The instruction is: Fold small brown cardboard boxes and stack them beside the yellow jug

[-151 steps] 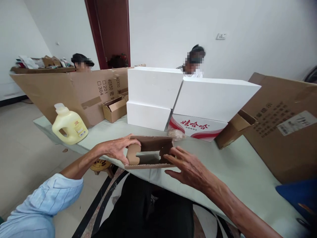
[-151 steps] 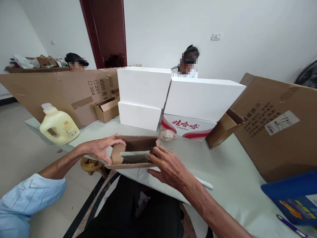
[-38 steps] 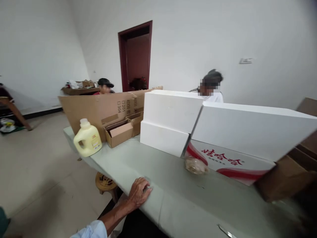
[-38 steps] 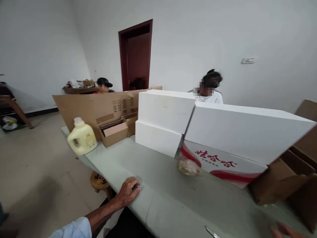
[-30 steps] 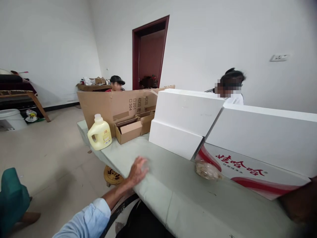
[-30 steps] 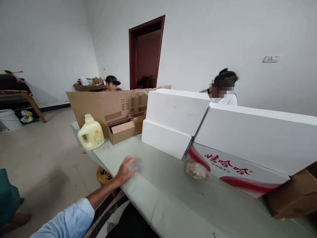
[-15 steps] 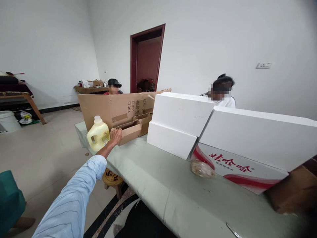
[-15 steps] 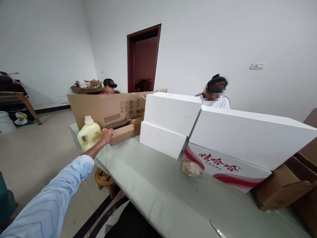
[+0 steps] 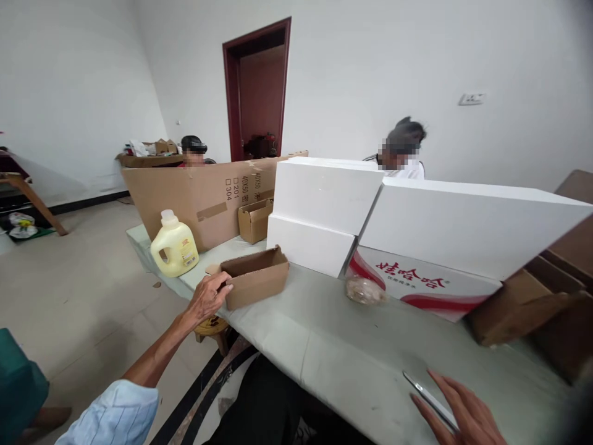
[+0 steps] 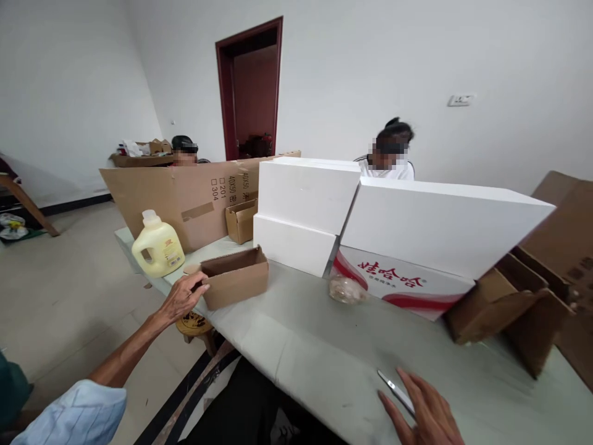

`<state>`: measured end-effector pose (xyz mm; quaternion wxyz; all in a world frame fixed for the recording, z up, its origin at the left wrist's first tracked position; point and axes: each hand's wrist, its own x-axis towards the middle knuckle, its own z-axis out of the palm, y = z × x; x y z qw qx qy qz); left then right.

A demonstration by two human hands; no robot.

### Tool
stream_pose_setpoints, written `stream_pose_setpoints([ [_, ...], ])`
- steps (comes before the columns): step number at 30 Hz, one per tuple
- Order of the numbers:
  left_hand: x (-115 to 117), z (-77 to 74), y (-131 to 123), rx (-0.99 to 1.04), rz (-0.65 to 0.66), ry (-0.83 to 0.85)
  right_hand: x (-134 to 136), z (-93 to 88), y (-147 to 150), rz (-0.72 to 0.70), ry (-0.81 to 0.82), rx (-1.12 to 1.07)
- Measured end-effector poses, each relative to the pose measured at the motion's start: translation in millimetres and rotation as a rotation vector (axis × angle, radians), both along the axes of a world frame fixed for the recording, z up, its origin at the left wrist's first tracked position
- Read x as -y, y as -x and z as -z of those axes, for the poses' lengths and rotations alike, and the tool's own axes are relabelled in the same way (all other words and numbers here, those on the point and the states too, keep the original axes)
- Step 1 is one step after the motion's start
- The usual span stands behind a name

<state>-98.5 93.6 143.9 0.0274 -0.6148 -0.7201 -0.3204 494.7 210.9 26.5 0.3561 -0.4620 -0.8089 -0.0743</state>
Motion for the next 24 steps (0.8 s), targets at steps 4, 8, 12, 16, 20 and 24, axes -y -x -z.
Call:
stream_pose_setpoints([
  [4, 7.0, -12.2, -21.7, 0.358, 0.273, 0.021, 21.4, -33.2, 62.8, -0.172, 0.203, -0.073],
  [8, -6.3, -21.7, -33.8, 0.82, 0.439, 0.146, 44.6, -68.7, 100.9, -0.36, 0.419, -0.174],
  [12, -26.0, -11.4, -42.0, 1.114, 0.447, 0.312, 65.7, -91.6, 111.9, -0.497, 0.495, -0.233],
  [16, -40.1, 14.2, -55.1, 1.172, 0.401, 0.506, 78.5, -97.2, 112.5, -0.33, 0.451, -0.253],
  [20, -44.8, 41.9, -75.6, 1.169, 0.304, 0.55, 83.0, -94.5, 114.9, -0.245, 0.464, -0.206],
  [24, -39.3, 54.6, -89.0, 1.081, 0.222, 0.477, 78.9, -92.7, 124.0, -0.151, 0.427, -0.155],
])
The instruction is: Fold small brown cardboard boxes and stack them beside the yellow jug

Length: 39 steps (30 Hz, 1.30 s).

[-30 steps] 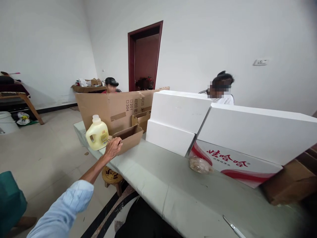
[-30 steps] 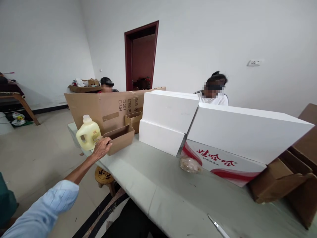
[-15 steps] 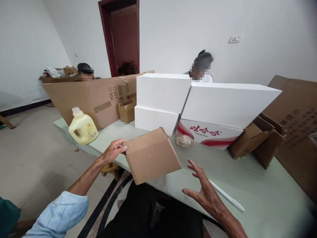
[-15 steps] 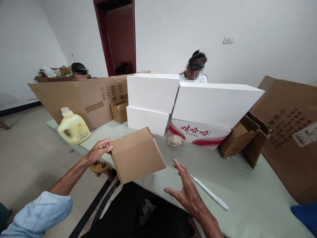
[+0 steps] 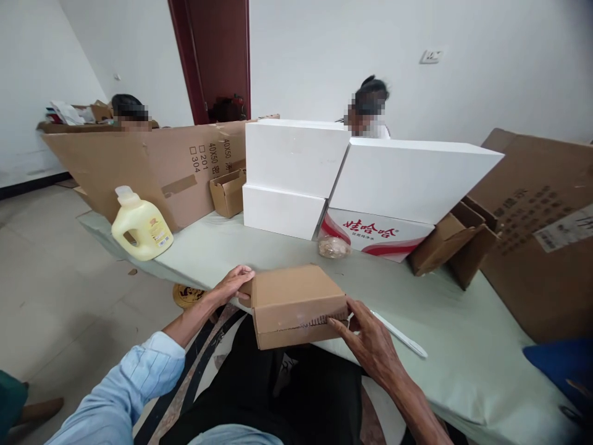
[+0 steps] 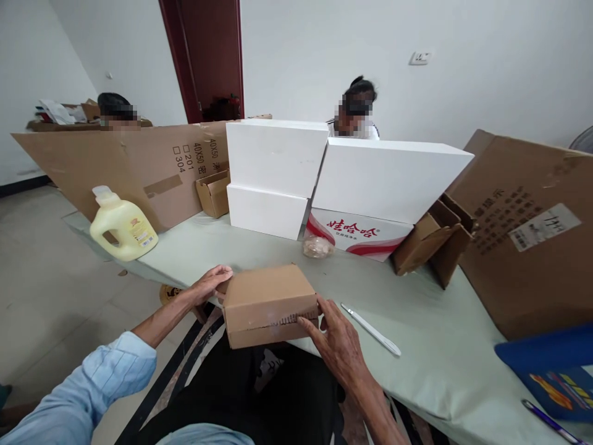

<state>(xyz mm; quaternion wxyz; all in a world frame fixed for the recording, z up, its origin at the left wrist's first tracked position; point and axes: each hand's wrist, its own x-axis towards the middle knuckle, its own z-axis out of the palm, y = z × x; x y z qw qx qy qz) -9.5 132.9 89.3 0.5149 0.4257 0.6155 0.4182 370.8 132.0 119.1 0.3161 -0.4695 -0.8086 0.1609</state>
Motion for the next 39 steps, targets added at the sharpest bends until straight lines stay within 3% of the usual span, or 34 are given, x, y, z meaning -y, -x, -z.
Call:
stream_pose_setpoints([
  [8, 22.9, -19.3, 1.0, -0.249, -0.062, -0.18, -17.2, -6.6, 31.7, 0.093, 0.038, 0.05],
  [10, 32.4, -27.2, 3.3, -0.249, 0.015, -0.272, -20.6, -10.9, 39.6, 0.114, 0.068, 0.062],
  [14, 50.8, -39.2, 7.3, -0.341, 0.287, -0.521, -27.5, -21.3, 54.4, 0.193, 0.11, 0.132],
  [16, 54.0, -41.1, 6.5, -0.468, 0.313, -0.605, -30.5, -26.5, 61.4, 0.22, 0.14, 0.181],
  [21, 41.3, -44.6, 2.5, -0.608, 0.296, -0.674, -34.2, -37.6, 71.6, 0.232, 0.17, 0.229],
  [25, 27.3, -61.5, 5.9, -0.588, 0.26, -0.683, -32.7, -46.3, 64.3, 0.171, 0.175, 0.174],
  [29, 15.7, -77.1, 6.1, -0.549, 0.212, -0.592, -31.0, -49.9, 51.4, 0.048, 0.233, 0.081],
  [36, -12.0, -71.7, -4.2, -0.599, 0.167, -0.645, -45.8, -36.0, 47.0, 0.05, 0.248, 0.017],
  [39, -17.2, -70.3, -1.9, -0.582, 0.258, -0.699, -59.8, -35.9, 48.7, 0.114, 0.23, 0.063],
])
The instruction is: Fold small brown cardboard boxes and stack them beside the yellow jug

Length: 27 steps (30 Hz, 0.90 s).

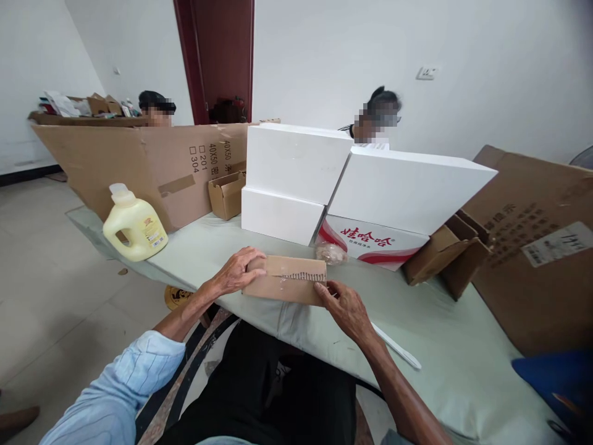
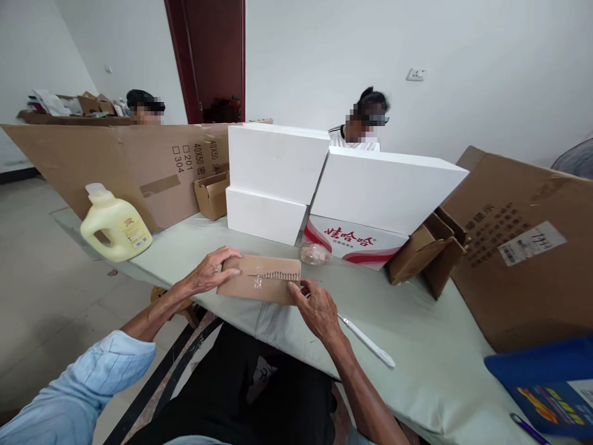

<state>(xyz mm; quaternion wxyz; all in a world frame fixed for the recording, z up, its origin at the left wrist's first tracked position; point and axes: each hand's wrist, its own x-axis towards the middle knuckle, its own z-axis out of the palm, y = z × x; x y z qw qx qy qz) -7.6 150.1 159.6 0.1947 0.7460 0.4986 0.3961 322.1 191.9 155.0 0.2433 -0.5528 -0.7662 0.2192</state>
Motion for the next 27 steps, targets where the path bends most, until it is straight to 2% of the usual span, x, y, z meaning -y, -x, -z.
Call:
stream_pose_setpoints([
  [3, 0.3, 3.7, 1.3, -0.099, 0.103, 0.024, -12.0, -4.8, 2.1, 0.055, 0.046, 0.049],
  [6, 3.3, 6.2, -1.4, -0.215, 0.067, -0.012, -16.4, -8.9, -0.3, 0.013, 0.09, 0.005],
  [9, 10.2, -2.2, -3.4, -0.249, 0.052, -0.048, -16.4, -4.7, -20.2, -0.051, 0.037, -0.023],
  [11, 16.9, -12.0, -2.7, -0.252, 0.069, -0.037, -17.4, 7.0, -46.9, -0.008, -0.058, 0.043],
  [14, 25.5, -20.8, -0.8, -0.258, 0.092, 0.006, -20.3, 37.3, -98.2, 0.097, -0.18, 0.263],
  [16, 27.8, -18.8, -0.5, -0.245, 0.092, 0.029, -20.6, 60.4, -129.6, 0.121, -0.169, 0.437],
  [18, 27.6, -12.6, -1.0, -0.231, 0.084, 0.041, -19.0, 80.2, -152.6, 0.116, -0.086, 0.572],
  [20, 25.9, -6.4, -1.6, -0.228, 0.079, 0.042, -16.8, 94.0, -166.2, 0.106, -0.017, 0.627],
  [23, 23.7, -4.6, -2.2, -0.226, 0.069, 0.026, -15.0, 103.6, -174.3, 0.119, -0.014, 0.609],
  [27, 26.0, -21.0, 0.0, -0.226, 0.067, 0.003, -15.8, 102.2, -175.2, 0.155, -0.041, 0.55],
])
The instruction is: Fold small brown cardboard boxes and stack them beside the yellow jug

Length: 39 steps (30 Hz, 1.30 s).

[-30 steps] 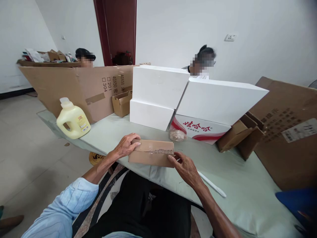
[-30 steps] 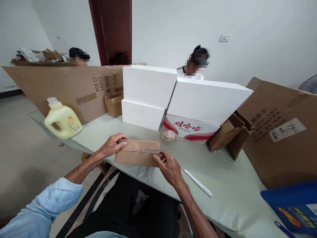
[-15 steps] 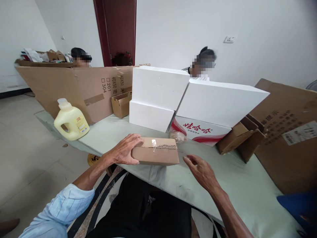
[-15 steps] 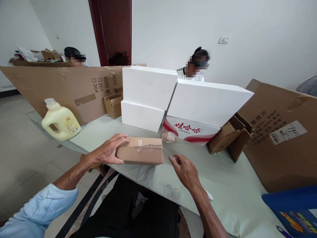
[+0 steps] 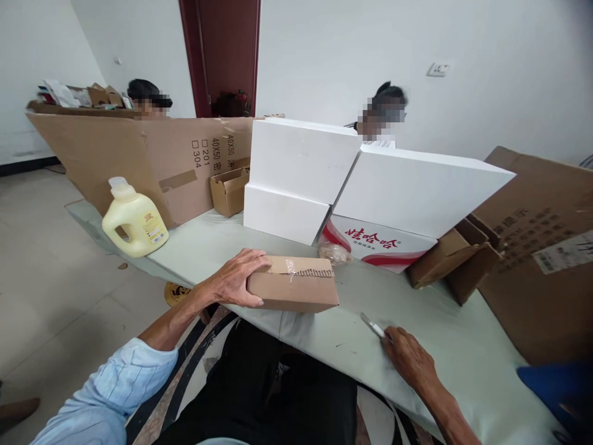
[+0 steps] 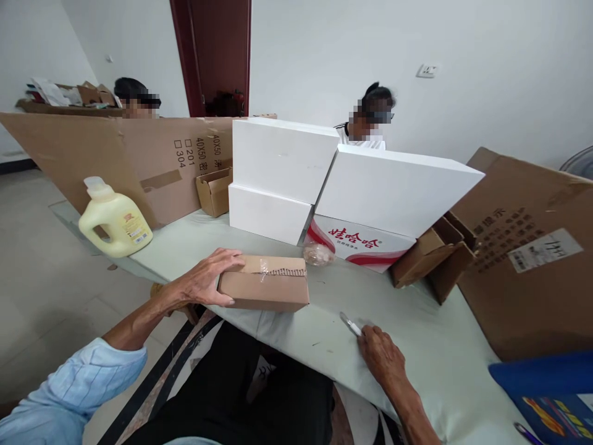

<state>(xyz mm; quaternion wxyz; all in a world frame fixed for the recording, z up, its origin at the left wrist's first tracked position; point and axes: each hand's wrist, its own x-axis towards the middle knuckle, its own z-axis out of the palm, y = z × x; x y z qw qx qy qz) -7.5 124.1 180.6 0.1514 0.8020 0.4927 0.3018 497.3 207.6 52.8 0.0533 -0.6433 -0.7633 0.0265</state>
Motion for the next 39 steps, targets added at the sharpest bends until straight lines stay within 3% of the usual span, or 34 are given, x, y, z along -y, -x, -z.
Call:
stream_pose_setpoints([
  [4, 5.5, -22.1, 8.6, 0.037, 0.032, -0.011, -0.3, -13.5, 14.8, 0.023, -0.028, -0.274],
  [6, 5.0, -25.8, 12.8, 0.067, 0.046, 0.025, 1.3, -25.0, 32.8, 0.008, -0.029, -0.467],
  [11, -4.0, -6.6, 11.1, -0.004, 0.069, 0.107, 13.2, -66.4, 90.4, -0.112, -0.027, -0.757],
  [16, -2.0, 14.5, 4.0, -0.023, 0.037, 0.141, 24.3, -117.5, 121.3, -0.297, -0.065, -0.656],
  [23, 2.9, 7.2, -0.2, -0.039, 0.043, 0.069, 23.8, -177.0, 152.3, -0.574, -0.03, -0.318],
  [27, 6.5, -0.2, -2.3, -0.095, 0.053, 0.027, 17.9, -182.1, 164.8, -0.598, -0.115, -0.319],
  [35, 9.7, -12.5, -6.2, -0.16, 0.062, 0.029, 9.0, -146.0, 161.2, -0.562, -0.132, -0.426],
  [39, 8.9, -18.8, -12.5, -0.179, 0.067, 0.018, 9.0, -159.9, 154.2, -0.637, -0.205, -0.326],
])
